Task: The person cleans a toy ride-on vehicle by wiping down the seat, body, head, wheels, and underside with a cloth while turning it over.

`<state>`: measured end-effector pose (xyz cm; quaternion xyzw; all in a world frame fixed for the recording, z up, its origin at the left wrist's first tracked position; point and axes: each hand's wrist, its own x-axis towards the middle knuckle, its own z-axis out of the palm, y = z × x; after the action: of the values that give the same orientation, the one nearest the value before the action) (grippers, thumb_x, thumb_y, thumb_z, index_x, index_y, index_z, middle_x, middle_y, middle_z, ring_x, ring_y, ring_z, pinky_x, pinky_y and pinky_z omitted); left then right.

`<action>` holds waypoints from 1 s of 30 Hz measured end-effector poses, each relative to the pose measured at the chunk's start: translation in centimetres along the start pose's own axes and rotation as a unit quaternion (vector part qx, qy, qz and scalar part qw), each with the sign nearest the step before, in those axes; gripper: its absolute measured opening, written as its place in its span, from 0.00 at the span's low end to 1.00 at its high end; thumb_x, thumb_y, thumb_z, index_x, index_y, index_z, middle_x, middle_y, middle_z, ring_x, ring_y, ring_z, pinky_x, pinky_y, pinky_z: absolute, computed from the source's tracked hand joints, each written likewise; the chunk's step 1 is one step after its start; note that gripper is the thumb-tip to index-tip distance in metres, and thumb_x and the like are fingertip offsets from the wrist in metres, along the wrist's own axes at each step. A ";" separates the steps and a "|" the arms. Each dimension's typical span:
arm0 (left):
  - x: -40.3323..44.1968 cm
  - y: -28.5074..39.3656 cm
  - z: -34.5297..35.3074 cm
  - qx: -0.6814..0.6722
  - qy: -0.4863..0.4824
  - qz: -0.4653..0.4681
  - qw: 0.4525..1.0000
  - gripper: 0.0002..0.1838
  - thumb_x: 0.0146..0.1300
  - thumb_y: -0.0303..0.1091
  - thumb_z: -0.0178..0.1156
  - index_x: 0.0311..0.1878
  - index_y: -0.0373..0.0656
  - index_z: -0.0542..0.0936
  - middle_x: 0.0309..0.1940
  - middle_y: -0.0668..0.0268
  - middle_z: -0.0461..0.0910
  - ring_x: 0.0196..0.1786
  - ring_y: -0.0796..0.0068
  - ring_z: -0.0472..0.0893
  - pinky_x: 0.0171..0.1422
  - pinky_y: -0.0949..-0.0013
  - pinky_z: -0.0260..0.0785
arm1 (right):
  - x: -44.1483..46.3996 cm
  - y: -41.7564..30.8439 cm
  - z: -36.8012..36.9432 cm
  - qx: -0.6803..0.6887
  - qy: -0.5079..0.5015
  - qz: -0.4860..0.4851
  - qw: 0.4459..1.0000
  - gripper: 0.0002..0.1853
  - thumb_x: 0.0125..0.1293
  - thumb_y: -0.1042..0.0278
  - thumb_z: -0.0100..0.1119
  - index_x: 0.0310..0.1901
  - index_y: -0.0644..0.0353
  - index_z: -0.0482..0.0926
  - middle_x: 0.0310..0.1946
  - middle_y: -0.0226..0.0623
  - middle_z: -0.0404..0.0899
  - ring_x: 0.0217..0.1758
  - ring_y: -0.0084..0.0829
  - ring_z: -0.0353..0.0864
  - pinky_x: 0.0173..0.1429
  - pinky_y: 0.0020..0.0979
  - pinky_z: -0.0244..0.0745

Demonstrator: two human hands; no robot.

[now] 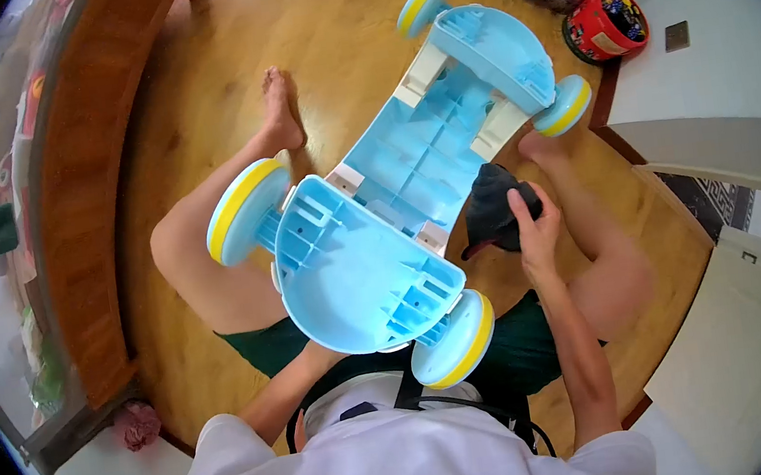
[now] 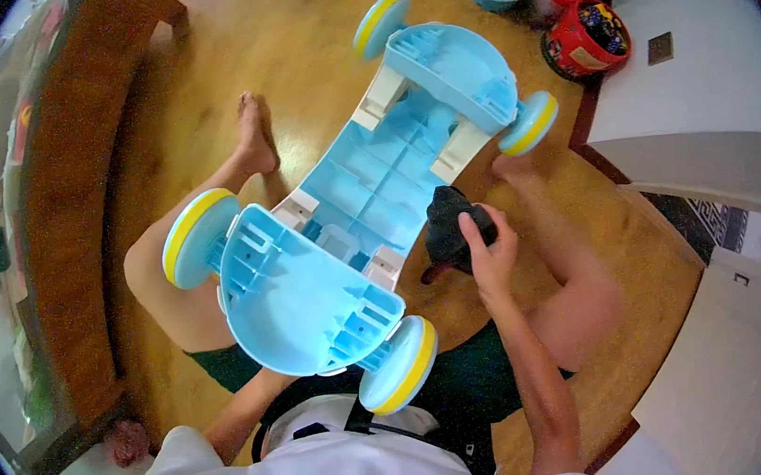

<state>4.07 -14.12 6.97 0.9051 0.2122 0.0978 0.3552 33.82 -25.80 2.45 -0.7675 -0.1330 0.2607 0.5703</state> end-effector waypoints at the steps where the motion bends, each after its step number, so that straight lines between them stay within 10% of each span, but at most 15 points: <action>1: 0.1 0.3 -0.3 -0.003 0.001 0.008 1.000 0.15 0.62 0.38 0.65 0.50 0.46 0.82 0.44 0.62 0.84 0.47 0.65 0.82 0.52 0.61 0.75 | -0.6 -1.5 0.1 0.044 -0.013 0.025 0.999 0.17 0.66 0.62 0.66 0.49 0.67 0.79 0.43 0.33 0.80 0.47 0.25 0.76 0.56 0.27 0.70; 8: -2.0 1.0 0.5 -0.092 -0.137 -0.019 0.986 0.17 0.63 0.40 0.64 0.54 0.47 0.80 0.46 0.63 0.83 0.50 0.61 0.81 0.56 0.59 0.73 | -1.0 -8.9 1.1 0.210 -0.143 -0.007 0.967 0.14 0.69 0.66 0.61 0.52 0.62 0.77 0.49 0.33 0.77 0.53 0.28 0.75 0.61 0.28 0.68; 10: -1.9 1.0 0.7 -0.159 -0.192 -0.068 0.966 0.17 0.64 0.40 0.64 0.54 0.46 0.81 0.46 0.63 0.83 0.50 0.60 0.81 0.56 0.59 0.73 | 0.5 -11.3 4.1 0.177 -0.224 -0.172 0.943 0.13 0.68 0.68 0.62 0.52 0.60 0.77 0.55 0.38 0.76 0.61 0.32 0.72 0.66 0.30 0.64; 16: -0.9 3.3 -3.0 -0.271 -0.148 -0.197 0.930 0.27 0.56 0.41 0.74 0.56 0.41 0.78 0.51 0.62 0.81 0.55 0.66 0.79 0.60 0.63 0.71 | 1.3 -14.9 14.7 0.063 -0.460 -0.243 0.852 0.19 0.63 0.61 0.67 0.53 0.58 0.77 0.56 0.42 0.78 0.60 0.35 0.77 0.67 0.35 0.68; 21: -0.7 3.7 -8.4 -0.727 0.109 -0.355 0.577 0.42 0.51 0.33 0.76 0.68 0.37 0.64 0.59 0.60 0.74 0.64 0.63 0.73 0.70 0.58 0.65 | 2.1 -14.2 14.1 0.026 -0.511 -0.100 0.853 0.25 0.61 0.64 0.69 0.59 0.58 0.74 0.53 0.36 0.79 0.57 0.29 0.77 0.65 0.31 0.69; 30: 0.9 7.1 -8.5 -0.631 0.063 -0.463 0.619 0.40 0.45 0.18 0.65 0.65 0.40 0.66 0.57 0.62 0.74 0.61 0.68 0.73 0.69 0.62 0.65 | 1.6 -11.5 10.2 -0.012 -0.433 0.006 0.901 0.22 0.61 0.61 0.68 0.54 0.61 0.76 0.44 0.38 0.82 0.47 0.29 0.80 0.54 0.32 0.74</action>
<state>4.29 -13.32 18.04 0.2319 0.5109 0.0871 0.8232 30.59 -13.11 10.77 -0.5863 -0.3656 0.5693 0.4455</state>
